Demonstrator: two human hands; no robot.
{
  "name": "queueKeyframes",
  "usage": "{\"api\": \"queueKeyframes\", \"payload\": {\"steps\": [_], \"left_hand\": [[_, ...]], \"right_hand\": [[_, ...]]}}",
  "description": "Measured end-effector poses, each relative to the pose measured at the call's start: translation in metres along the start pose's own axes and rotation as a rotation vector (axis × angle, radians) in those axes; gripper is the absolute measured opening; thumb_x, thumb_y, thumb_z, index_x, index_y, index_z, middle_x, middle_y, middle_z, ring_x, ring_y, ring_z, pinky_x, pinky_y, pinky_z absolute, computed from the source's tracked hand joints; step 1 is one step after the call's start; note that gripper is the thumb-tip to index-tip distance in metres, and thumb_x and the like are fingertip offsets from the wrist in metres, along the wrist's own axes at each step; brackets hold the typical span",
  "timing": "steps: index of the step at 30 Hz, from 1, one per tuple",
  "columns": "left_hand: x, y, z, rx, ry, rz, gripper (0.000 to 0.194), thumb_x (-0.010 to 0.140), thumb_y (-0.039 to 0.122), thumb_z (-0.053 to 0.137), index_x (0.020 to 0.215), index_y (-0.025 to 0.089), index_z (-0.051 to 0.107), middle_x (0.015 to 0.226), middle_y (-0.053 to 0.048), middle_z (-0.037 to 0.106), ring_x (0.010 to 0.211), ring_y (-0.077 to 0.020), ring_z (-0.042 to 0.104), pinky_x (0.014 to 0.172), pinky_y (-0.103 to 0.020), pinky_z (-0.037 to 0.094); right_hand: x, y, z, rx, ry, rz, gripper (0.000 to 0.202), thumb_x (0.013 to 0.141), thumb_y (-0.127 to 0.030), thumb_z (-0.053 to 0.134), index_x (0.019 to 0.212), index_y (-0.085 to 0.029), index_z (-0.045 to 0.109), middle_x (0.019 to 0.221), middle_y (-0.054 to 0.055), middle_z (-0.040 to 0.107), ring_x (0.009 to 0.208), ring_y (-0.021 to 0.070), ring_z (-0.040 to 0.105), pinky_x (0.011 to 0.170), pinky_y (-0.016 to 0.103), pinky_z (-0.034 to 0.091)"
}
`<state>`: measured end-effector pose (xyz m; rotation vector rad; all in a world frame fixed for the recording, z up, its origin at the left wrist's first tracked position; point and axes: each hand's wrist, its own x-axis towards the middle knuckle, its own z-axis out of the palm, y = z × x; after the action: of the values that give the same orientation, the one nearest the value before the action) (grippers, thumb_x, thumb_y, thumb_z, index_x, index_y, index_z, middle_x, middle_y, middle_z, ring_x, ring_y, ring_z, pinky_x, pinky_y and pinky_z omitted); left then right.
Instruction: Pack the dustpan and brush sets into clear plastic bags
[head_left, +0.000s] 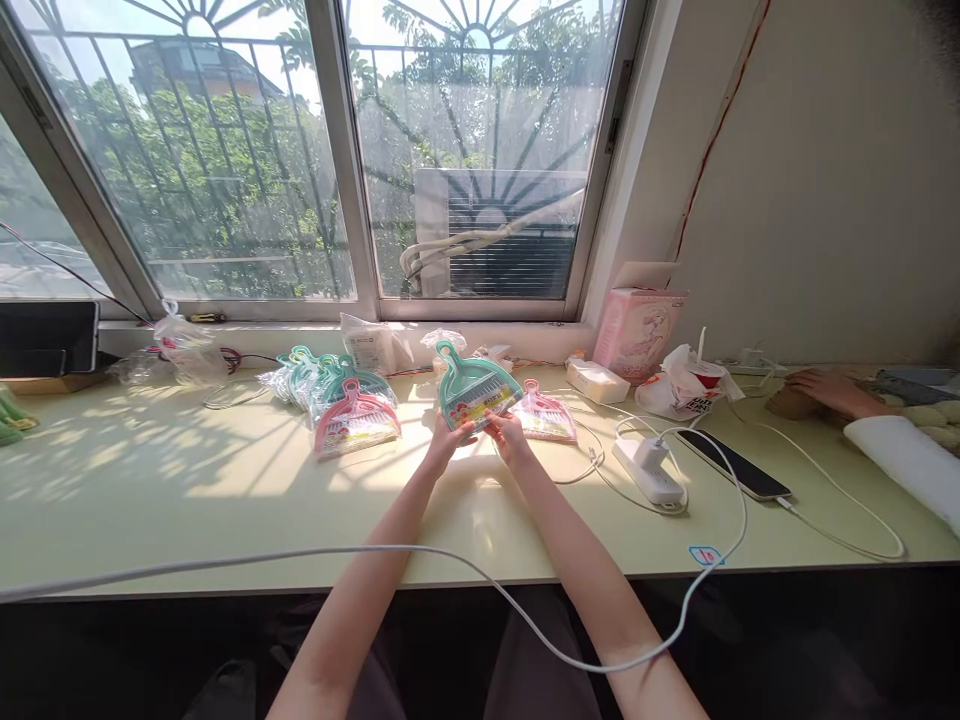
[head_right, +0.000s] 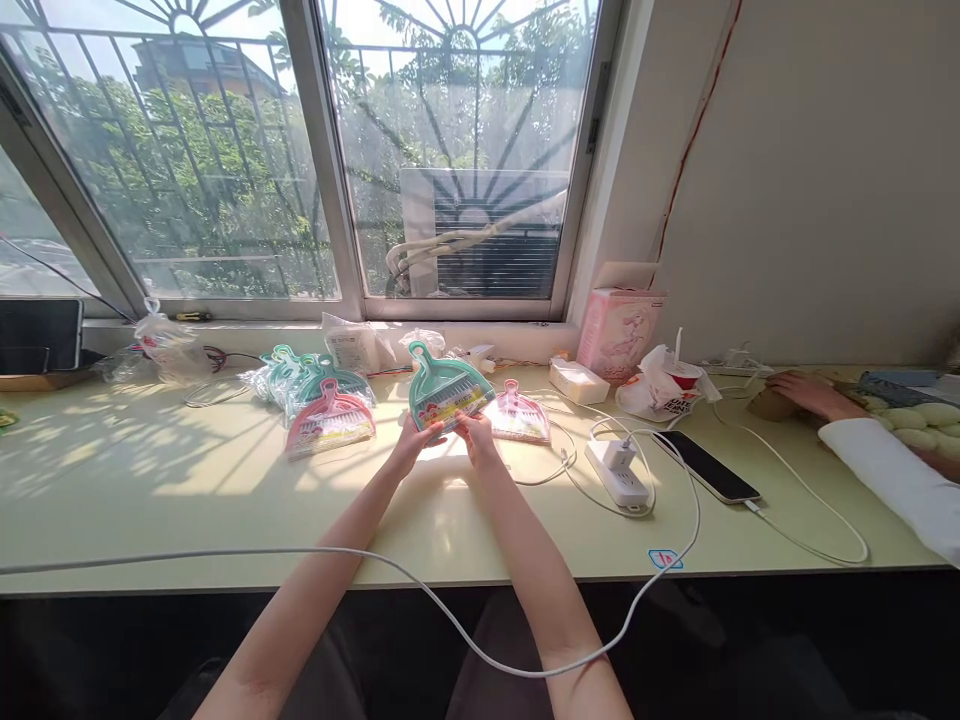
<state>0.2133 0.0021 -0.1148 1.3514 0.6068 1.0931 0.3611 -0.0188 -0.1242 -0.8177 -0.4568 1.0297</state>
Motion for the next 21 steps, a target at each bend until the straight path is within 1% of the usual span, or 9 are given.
{"api": "queueKeyframes", "payload": {"steps": [3,7,10,14,17,21], "left_hand": [[-0.0033,0.0031,0.0026,-0.007,0.009,0.012,0.077,0.063,0.05,0.097,0.125,0.019,0.061,0.119,-0.016,0.078,0.104,-0.035,0.077,0.079,-0.045,0.067],[-0.0053,0.0063,0.0053,-0.04,0.015,0.055,0.08,0.063,0.05,0.098,0.127,0.019,0.062,0.113,-0.014,0.08,0.097,-0.0326,0.078,0.074,-0.042,0.067],[-0.0049,0.0074,0.0058,-0.041,-0.001,0.061,0.079,0.063,0.051,0.097,0.127,0.018,0.065,0.109,-0.014,0.08,0.094,-0.0314,0.078,0.073,-0.04,0.066],[-0.0028,0.0077,0.0042,-0.011,-0.024,0.067,0.077,0.063,0.053,0.096,0.125,0.017,0.068,0.112,-0.014,0.08,0.096,-0.0322,0.078,0.074,-0.04,0.066],[-0.0016,0.0077,0.0026,0.021,-0.05,0.076,0.073,0.065,0.053,0.095,0.122,0.016,0.069,0.109,-0.015,0.08,0.093,-0.0325,0.078,0.074,-0.042,0.066],[-0.0013,0.0077,0.0019,0.035,-0.053,0.084,0.072,0.066,0.053,0.094,0.123,0.016,0.069,0.109,-0.015,0.08,0.09,-0.0328,0.078,0.075,-0.045,0.066]], "right_hand": [[-0.0004,-0.0017,-0.0016,-0.024,-0.017,0.001,0.024,0.064,-0.015,0.086,0.079,-0.021,0.07,0.076,0.0,0.078,0.076,0.0203,0.076,0.078,0.035,0.067],[-0.0033,-0.0048,-0.0021,-0.066,-0.065,-0.026,0.024,0.067,-0.02,0.088,0.084,-0.021,0.07,0.079,0.002,0.078,0.079,0.0226,0.077,0.084,0.039,0.066],[-0.0057,-0.0059,-0.0019,-0.072,-0.093,-0.045,0.025,0.068,-0.022,0.088,0.086,-0.021,0.07,0.08,0.002,0.078,0.082,0.0242,0.077,0.087,0.042,0.066],[-0.0082,-0.0056,-0.0013,-0.068,-0.075,-0.037,0.023,0.07,-0.021,0.086,0.088,-0.021,0.07,0.081,0.002,0.078,0.081,0.0228,0.077,0.088,0.041,0.065],[-0.0094,-0.0048,-0.0004,-0.056,-0.06,-0.038,0.021,0.072,-0.02,0.083,0.089,-0.02,0.071,0.083,0.002,0.079,0.081,0.022,0.077,0.088,0.04,0.065],[-0.0082,-0.0031,0.0001,-0.045,-0.04,-0.045,0.016,0.073,-0.018,0.08,0.086,-0.021,0.07,0.081,0.001,0.078,0.079,0.0213,0.077,0.086,0.039,0.066]]}}
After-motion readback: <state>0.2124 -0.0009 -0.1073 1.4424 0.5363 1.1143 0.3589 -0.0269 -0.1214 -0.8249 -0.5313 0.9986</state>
